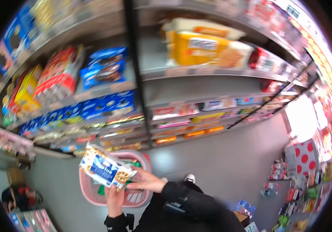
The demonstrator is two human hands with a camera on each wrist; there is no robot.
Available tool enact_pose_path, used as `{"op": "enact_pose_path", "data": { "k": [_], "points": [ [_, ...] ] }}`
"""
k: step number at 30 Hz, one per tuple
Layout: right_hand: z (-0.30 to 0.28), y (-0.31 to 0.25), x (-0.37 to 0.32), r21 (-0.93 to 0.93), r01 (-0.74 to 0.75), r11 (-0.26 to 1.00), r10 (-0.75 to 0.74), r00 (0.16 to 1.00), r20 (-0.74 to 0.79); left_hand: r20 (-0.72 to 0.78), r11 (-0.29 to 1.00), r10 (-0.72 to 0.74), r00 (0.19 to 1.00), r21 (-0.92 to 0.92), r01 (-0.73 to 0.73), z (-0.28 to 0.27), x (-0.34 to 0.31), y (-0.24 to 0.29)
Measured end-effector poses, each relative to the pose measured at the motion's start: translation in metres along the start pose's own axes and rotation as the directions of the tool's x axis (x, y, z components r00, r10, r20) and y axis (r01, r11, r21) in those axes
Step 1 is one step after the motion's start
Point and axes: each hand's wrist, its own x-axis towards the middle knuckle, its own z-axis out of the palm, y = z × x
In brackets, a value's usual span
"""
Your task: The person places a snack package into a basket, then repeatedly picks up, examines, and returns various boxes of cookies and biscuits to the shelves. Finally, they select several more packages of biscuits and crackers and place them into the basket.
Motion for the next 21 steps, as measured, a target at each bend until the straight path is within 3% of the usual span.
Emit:
{"op": "enact_pose_path", "data": {
  "k": [1,7,9,13,21],
  "points": [
    [0.0,-0.008,-0.006,0.109,0.06,0.992,-0.061,0.998,0.004,0.004,1.0,-0.01,1.0,-0.004,0.01,0.017,0.0,-0.001],
    [-0.039,-0.048,-0.052,0.137,0.284,0.949,-0.252,0.944,-0.214,0.173,0.996,-0.04,0.984,0.08,0.027,0.097,0.017,-0.039],
    [-0.063,-0.061,-0.073,0.157,0.32,0.934,-0.27,0.923,-0.276,0.19,0.977,-0.173,0.966,0.154,0.145,0.124,0.02,-0.053],
    [-0.118,-0.083,-0.113,0.139,0.429,0.893,-0.362,0.866,-0.344,0.291,0.941,-0.288,0.913,0.264,0.212,0.174,0.036,-0.095],
    [-0.253,-0.138,-0.189,0.141,0.541,0.829,-0.409,0.759,-0.507,0.329,0.886,-0.428,0.842,0.335,0.319,0.292,0.055,-0.225]
  ]
}}
